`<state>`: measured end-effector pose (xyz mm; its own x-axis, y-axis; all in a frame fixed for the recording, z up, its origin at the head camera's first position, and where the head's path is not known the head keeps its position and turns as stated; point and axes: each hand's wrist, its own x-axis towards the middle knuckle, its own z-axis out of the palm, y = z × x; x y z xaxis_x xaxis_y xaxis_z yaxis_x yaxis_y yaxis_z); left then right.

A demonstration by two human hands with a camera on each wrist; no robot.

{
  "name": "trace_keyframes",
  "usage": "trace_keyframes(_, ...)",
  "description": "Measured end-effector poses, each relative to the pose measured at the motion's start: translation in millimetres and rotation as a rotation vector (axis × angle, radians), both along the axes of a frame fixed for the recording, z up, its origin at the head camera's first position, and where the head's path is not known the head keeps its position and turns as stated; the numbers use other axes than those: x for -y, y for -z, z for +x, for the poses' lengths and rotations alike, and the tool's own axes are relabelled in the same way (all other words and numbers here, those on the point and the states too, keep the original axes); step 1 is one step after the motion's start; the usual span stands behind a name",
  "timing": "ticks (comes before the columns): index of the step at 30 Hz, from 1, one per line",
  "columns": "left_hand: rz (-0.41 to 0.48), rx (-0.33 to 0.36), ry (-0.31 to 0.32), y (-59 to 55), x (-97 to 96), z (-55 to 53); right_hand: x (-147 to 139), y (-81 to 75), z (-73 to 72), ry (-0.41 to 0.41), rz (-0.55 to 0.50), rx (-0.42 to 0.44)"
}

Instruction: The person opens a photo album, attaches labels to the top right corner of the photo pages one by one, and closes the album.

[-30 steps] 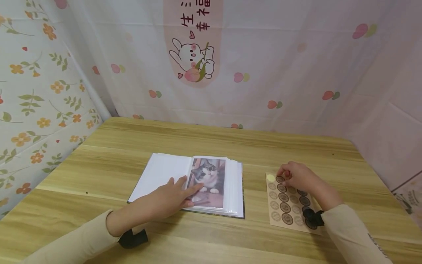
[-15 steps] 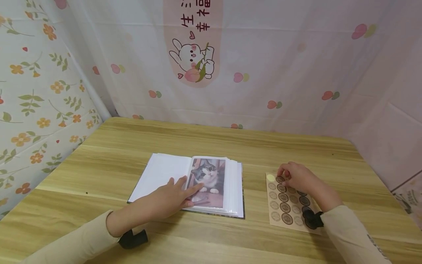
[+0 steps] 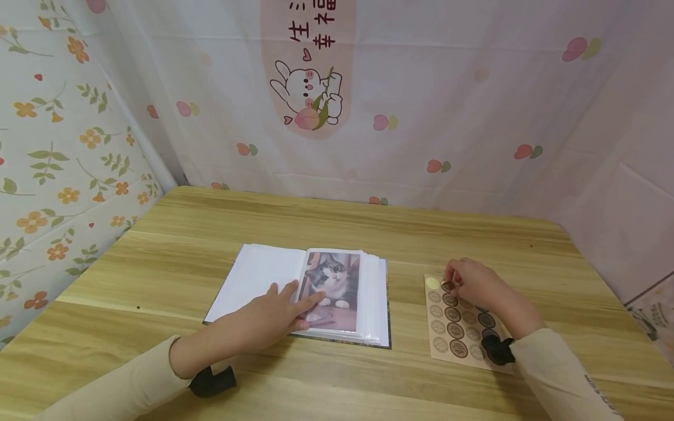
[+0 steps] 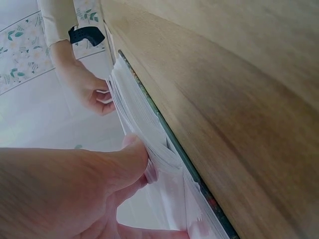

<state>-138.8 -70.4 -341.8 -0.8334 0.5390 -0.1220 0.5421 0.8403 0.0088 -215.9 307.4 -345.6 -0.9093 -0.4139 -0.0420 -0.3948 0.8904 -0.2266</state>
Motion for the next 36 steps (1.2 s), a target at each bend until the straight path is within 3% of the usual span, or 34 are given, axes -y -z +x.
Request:
trace_keyframes(16, 0.012, -0.005, 0.006, -0.1, -0.1, 1.1, 3.6, -3.2, 0.6, 0.051, 0.029, 0.056)
trace_keyframes(26, 0.017, -0.002, 0.0, -1.3, -0.2, 1.7, 0.7, -3.8, 4.9, 0.02, -0.086, 0.084)
trace_keyframes(36, 0.017, -0.001, -0.01, -1.5, -0.2, 2.0, 1.1, -3.8, 5.3, 0.007, -0.044, 0.084)
